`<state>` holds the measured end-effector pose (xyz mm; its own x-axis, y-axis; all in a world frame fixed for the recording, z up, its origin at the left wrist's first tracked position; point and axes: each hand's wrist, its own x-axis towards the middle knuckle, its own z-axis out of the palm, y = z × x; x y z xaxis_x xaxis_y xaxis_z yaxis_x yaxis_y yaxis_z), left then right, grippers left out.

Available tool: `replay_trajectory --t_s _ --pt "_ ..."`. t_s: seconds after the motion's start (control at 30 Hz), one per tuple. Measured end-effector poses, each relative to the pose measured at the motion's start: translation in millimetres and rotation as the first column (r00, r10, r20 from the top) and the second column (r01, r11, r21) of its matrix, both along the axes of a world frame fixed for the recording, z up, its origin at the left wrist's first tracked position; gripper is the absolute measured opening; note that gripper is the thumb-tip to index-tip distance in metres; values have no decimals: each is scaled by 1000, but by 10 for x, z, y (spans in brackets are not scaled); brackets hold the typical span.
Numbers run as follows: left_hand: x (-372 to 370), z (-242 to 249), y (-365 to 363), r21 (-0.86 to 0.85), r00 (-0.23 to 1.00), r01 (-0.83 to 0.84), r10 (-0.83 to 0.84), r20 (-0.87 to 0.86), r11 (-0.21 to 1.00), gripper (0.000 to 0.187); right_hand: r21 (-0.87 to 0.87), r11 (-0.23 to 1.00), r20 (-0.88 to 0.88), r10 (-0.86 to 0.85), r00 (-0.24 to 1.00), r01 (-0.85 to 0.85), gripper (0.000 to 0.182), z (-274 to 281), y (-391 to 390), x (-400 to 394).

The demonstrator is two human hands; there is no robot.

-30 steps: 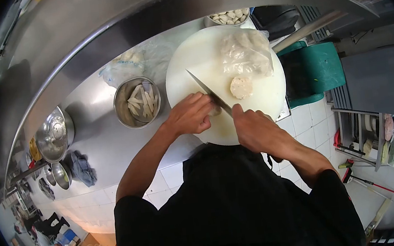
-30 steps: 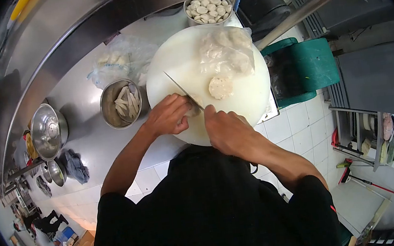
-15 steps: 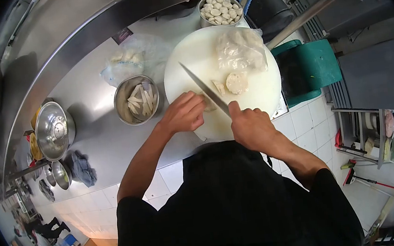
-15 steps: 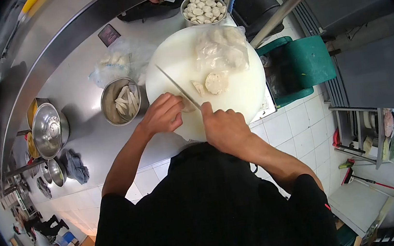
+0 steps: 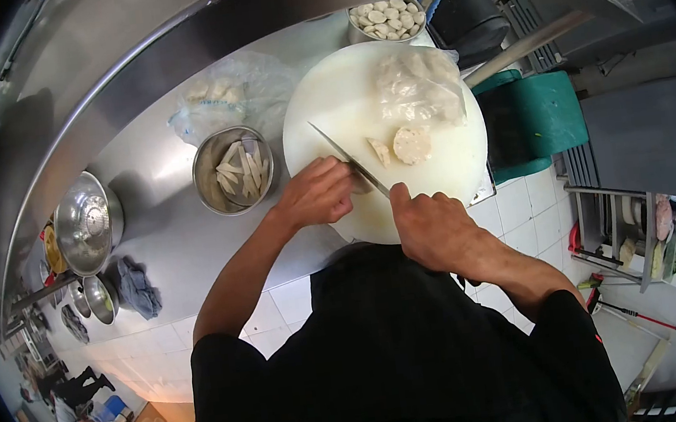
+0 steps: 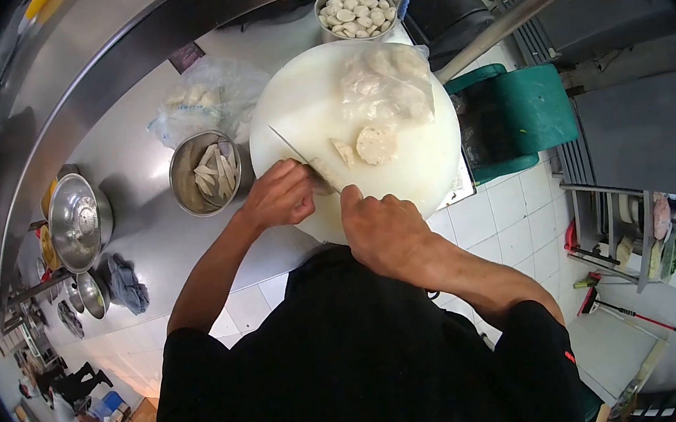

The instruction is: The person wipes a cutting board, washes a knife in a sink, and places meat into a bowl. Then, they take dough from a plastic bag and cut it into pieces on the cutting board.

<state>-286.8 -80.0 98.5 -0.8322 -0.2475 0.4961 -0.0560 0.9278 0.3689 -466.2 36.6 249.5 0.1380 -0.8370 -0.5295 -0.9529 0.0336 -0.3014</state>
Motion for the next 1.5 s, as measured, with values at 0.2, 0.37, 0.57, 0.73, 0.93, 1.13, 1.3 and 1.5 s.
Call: replay_trajectory --t_s 0.2,0.37,0.57,0.73,0.93,1.13,1.3,1.5 --pt "-37 -7 -5 37 998 -11 13 -59 999 26 148 988 5 44 999 -44 24 99 -259 -59" --pt "-10 9 -8 34 1000 -16 16 13 999 22 207 977 26 45 999 -49 25 131 -343 -73" --pt "-47 34 -15 12 999 -26 27 -43 1000 25 60 994 74 -93 993 89 26 -387 -109 -81" --pt "-7 10 61 -17 990 -61 58 -125 998 23 -121 941 306 -267 914 316 26 -646 1 -358" --pt "77 -36 158 -35 985 -99 93 -146 994 19 -165 984 9 -62 998 62 22 -230 78 -147" --pt "65 -38 122 -36 991 -45 40 -127 998 16 -108 991 -12 79 997 -80 17 -60 100 25" --pt "76 -81 120 -42 990 -69 63 -122 997 18 -17 997 28 69 997 -69 17 -31 -31 38" --pt "69 -79 107 -84 986 -100 87 -143 991 15 -80 993 111 -76 991 85 19 -490 8 8"
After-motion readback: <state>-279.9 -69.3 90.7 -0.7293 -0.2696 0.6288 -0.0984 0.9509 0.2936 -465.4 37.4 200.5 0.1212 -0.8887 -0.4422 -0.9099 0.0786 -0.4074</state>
